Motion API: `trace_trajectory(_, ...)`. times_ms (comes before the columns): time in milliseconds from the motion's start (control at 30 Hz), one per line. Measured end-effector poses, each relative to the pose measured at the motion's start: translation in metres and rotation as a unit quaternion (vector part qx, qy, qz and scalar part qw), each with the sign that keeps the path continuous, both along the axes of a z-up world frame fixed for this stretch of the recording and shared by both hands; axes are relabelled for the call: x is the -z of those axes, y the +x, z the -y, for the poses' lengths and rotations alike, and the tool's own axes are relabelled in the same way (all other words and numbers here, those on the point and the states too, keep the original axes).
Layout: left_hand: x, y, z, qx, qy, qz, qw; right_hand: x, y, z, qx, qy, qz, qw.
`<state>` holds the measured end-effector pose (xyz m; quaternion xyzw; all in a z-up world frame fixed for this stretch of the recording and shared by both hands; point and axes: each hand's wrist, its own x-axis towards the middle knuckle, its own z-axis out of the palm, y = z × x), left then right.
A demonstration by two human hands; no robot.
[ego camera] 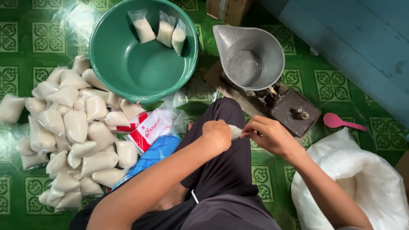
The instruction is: Manually sealing plastic bags filled with white powder by twisting the tops and tying them into knots.
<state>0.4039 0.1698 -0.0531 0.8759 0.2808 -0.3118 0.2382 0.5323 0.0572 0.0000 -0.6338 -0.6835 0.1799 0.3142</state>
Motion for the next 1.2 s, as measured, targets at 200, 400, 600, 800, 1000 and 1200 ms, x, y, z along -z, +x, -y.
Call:
trace_trajectory(200,0.044,0.02,0.002,0.051,0.023,-0.071,0.996,-0.028,0.002,-0.02,-0.029,-0.155,0.08,0.984)
trace_trajectory(400,0.019,0.012,0.002,0.052,0.042,-0.013,0.998,0.004,-0.01,-0.044,-0.048,-0.285,0.301,0.909)
trace_trajectory(600,0.027,0.001,-0.004,0.001,0.027,0.045,0.999,0.089,-0.015,-0.042,-0.075,-0.347,0.372,0.858)
trace_trajectory(800,0.029,-0.003,0.0,-0.025,0.027,0.075,0.996,0.113,-0.017,-0.033,-0.074,-0.344,0.386,0.853)
trace_trajectory(1000,0.024,-0.008,0.017,0.082,0.163,0.066,0.981,0.08,-0.04,-0.03,-0.021,-0.371,0.405,0.835)
trace_trajectory(1200,0.044,-0.014,0.016,0.141,0.199,0.129,0.961,0.055,-0.024,-0.033,-0.101,-0.326,0.413,0.844)
